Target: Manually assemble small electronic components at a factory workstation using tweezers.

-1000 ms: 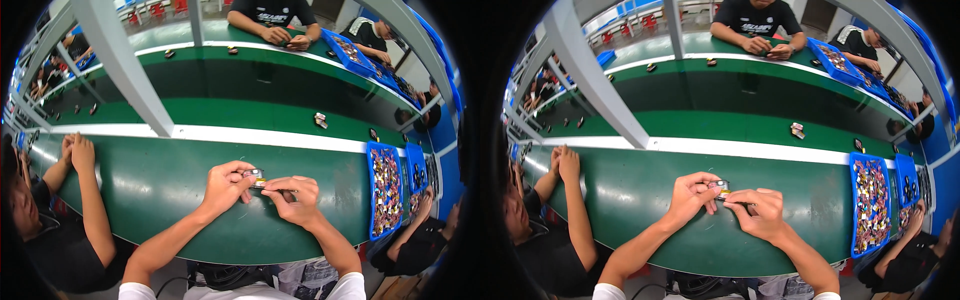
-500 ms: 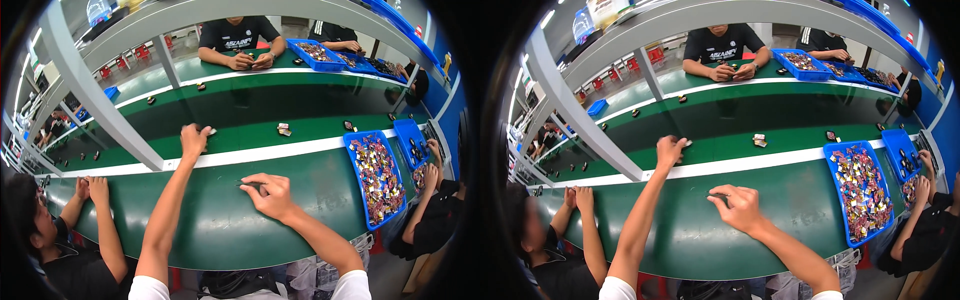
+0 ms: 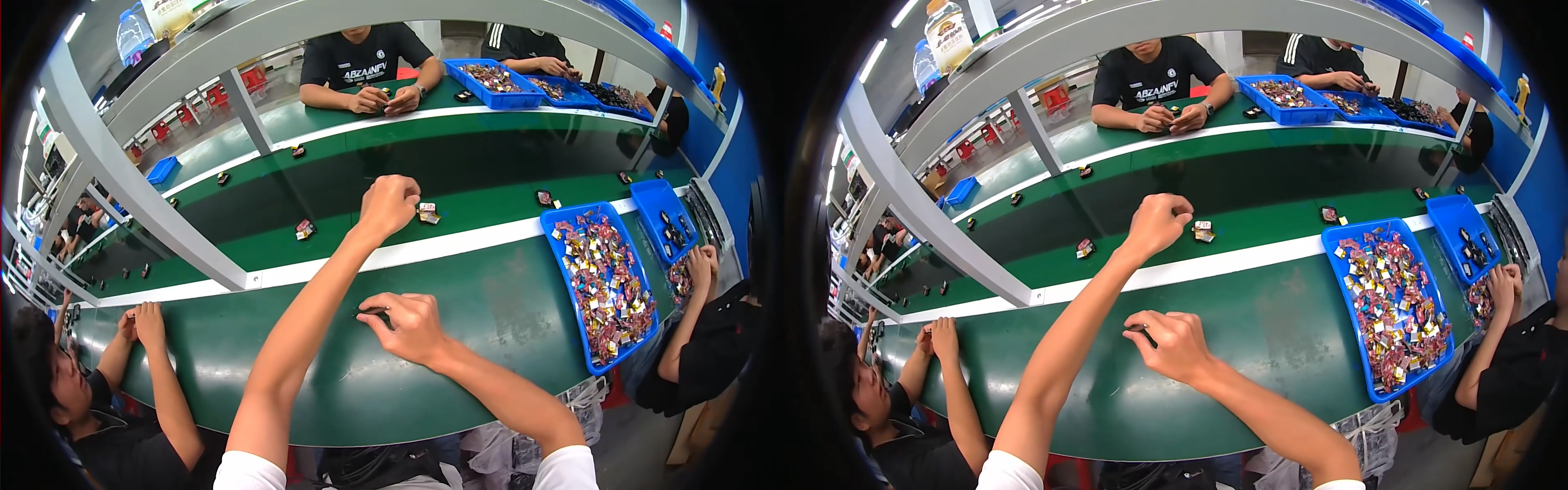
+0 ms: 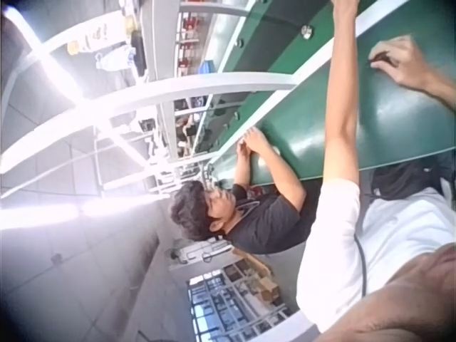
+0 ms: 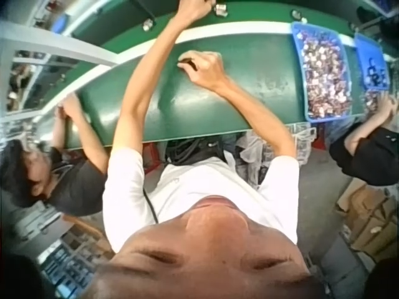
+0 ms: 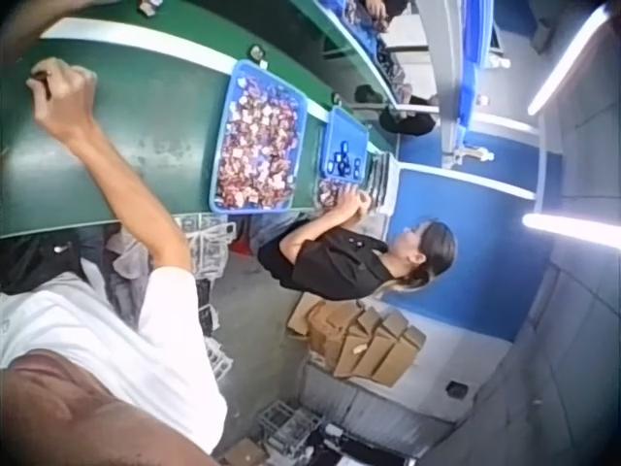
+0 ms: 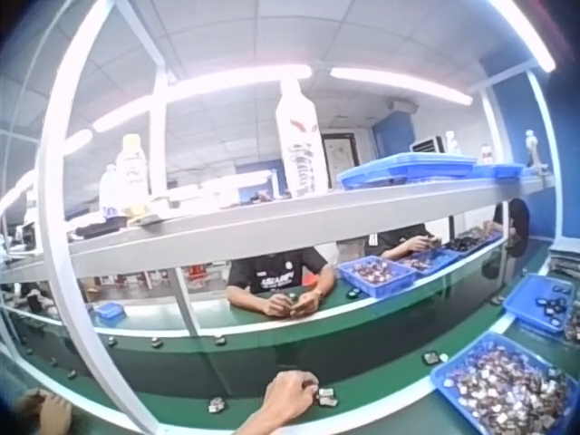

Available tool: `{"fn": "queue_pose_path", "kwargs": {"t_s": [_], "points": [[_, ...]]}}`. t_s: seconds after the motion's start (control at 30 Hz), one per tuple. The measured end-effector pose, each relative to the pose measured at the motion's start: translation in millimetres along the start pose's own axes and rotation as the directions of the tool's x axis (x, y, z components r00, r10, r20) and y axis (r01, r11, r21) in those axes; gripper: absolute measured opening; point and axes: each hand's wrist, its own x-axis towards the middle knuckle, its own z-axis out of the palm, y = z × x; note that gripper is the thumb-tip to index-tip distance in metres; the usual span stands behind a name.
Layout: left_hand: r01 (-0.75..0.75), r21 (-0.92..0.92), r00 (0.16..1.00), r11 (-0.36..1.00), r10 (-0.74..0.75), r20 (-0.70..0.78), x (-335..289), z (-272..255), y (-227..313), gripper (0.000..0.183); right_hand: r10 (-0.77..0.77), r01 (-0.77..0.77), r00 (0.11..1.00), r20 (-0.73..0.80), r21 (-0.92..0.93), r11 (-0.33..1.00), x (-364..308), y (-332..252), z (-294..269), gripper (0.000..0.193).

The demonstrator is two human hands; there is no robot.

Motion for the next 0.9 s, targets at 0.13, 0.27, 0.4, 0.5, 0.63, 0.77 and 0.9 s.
{"fn": "queue_pose_path", "kwargs": {"t_s": [0.13, 0.27, 0.4, 0.5, 0.63, 0.77, 0.9], "points": [[0.004, 0.035, 1.0, 0.999, -0.004, 0.023, 18, 19, 3, 0.012, 0.023, -0.022, 0.998, 0.056, -0.029, 0.999, -2, -2, -2, 0.014], [0.084, 0.13, 0.991, 0.988, -0.097, 0.098, 27, 35, -5, 0.013, 0.056, -0.051, 0.995, 0.082, -0.061, 0.997, 0, -6, 0, 0.014], [0.14, 0.166, 0.98, 0.976, -0.16, 0.119, 31, 49, -6, 0.009, 0.088, -0.084, 0.994, 0.068, -0.057, 0.995, 5, -9, -5, 0.014], [0.222, 0.176, 0.958, 0.959, -0.248, 0.144, 30, 40, -6, 0.009, 0.088, -0.081, 0.992, 0.094, -0.076, 0.994, 4, -7, -2, 0.014], [0.309, 0.208, 0.919, 0.928, -0.347, 0.186, 16, 21, -7, 0.014, 0.106, -0.097, 0.989, 0.107, -0.089, 0.991, 3, -5, 1, 0.016], [0.321, 0.023, 0.937, 0.947, -0.321, 0.135, -14, -1, -24, 0.015, 0.13, -0.118, 0.985, 0.112, -0.109, 0.987, 1, -7, -1, 0.018], [0.321, -0.512, 0.947, 0.797, -0.285, 0.152, -69, -37, -46, 0.017, 0.168, -0.162, 0.983, 0.075, -0.081, 0.983, 0, -1, -5, 0.016]]}}
